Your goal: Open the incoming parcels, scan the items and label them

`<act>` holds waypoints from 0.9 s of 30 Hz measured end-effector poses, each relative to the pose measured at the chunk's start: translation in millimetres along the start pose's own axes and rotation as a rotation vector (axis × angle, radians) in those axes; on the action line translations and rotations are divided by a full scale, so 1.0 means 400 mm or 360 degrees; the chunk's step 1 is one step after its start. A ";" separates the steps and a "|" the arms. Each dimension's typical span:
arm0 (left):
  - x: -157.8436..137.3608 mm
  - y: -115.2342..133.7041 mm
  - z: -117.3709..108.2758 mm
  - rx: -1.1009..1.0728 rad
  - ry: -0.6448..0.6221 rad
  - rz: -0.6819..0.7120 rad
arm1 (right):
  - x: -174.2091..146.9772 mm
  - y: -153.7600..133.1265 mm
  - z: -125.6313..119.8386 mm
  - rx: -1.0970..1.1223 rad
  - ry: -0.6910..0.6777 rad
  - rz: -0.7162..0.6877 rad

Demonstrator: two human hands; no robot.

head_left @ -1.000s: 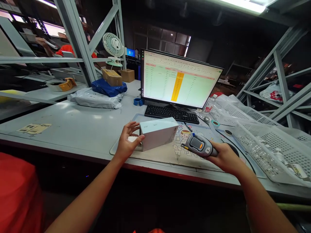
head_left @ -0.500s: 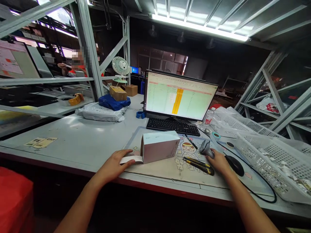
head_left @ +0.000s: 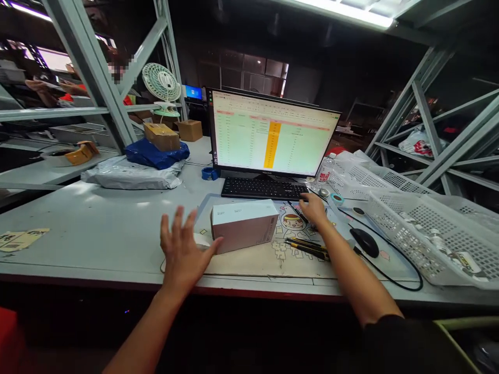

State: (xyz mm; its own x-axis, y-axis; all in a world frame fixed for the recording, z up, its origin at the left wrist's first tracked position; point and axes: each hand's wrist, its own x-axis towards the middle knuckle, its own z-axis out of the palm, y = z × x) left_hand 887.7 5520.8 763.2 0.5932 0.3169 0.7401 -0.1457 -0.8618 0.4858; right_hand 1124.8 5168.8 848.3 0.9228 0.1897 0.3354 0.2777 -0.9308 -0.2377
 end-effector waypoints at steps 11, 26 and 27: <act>0.027 -0.018 0.026 -0.0657 -0.0908 -0.0613 | 0.096 -0.085 0.143 0.0032 -0.0367 0.0022; -0.008 -0.057 0.007 -0.0750 -0.0647 -0.0364 | -0.207 -0.306 -0.115 0.0425 -0.0446 -0.1284; -0.012 -0.055 -0.001 -0.0689 -0.0661 -0.0349 | -0.254 -0.327 -0.128 0.0144 -0.0353 -0.1230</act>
State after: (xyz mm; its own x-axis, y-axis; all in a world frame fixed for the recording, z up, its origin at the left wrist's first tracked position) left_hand 887.8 5538.3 749.1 0.8903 0.2133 0.4023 -0.2411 -0.5288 0.8138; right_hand 981.0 5255.1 892.1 0.4902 0.8354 0.2486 0.8704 -0.4843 -0.0888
